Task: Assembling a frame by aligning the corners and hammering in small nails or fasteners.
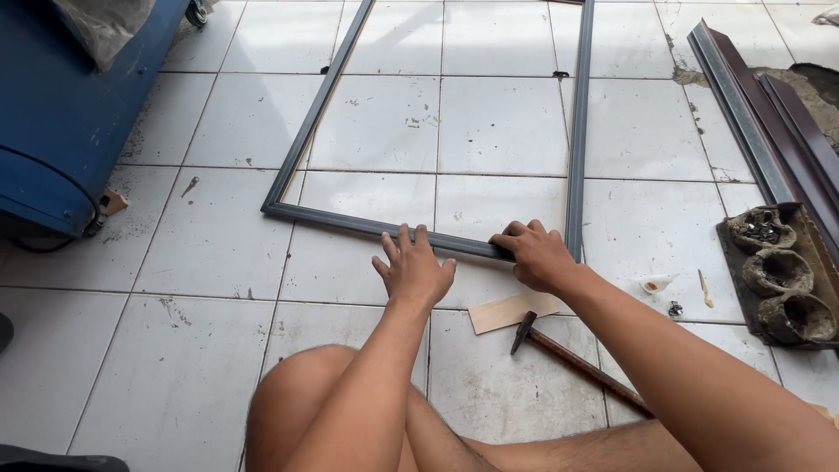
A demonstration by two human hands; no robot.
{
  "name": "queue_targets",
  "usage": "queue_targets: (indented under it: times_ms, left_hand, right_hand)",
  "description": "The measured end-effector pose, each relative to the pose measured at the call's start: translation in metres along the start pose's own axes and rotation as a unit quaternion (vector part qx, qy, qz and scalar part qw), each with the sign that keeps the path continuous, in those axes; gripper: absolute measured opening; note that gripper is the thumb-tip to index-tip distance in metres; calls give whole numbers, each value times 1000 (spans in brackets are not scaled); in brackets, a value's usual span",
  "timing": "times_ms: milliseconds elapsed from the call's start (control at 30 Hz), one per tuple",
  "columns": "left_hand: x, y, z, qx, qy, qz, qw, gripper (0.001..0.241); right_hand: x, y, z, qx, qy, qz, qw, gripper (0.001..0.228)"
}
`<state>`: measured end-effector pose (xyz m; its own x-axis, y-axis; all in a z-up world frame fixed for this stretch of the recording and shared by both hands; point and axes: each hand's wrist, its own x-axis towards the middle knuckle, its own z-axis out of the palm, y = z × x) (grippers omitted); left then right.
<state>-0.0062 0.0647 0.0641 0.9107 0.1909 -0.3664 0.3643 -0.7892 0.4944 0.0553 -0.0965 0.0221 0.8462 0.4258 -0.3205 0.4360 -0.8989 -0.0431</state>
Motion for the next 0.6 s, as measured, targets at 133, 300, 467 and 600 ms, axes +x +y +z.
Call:
queue_targets:
  times_ms: [133, 300, 467, 600]
  left_hand:
    - [2, -10, 10, 34, -14, -19, 999, 66]
    - [18, -28, 31, 129, 27, 6, 991, 57]
    - [29, -36, 37, 129, 73, 2, 989, 50]
    - [35, -38, 45, 146, 71, 23, 986, 40]
  right_hand:
    - [5, 60, 18, 14, 89, 47, 995, 46]
    - [7, 91, 10, -23, 181, 75, 980, 37]
    - [7, 91, 16, -10, 208, 78, 975, 35]
    - [24, 115, 50, 44, 239, 111, 964, 34]
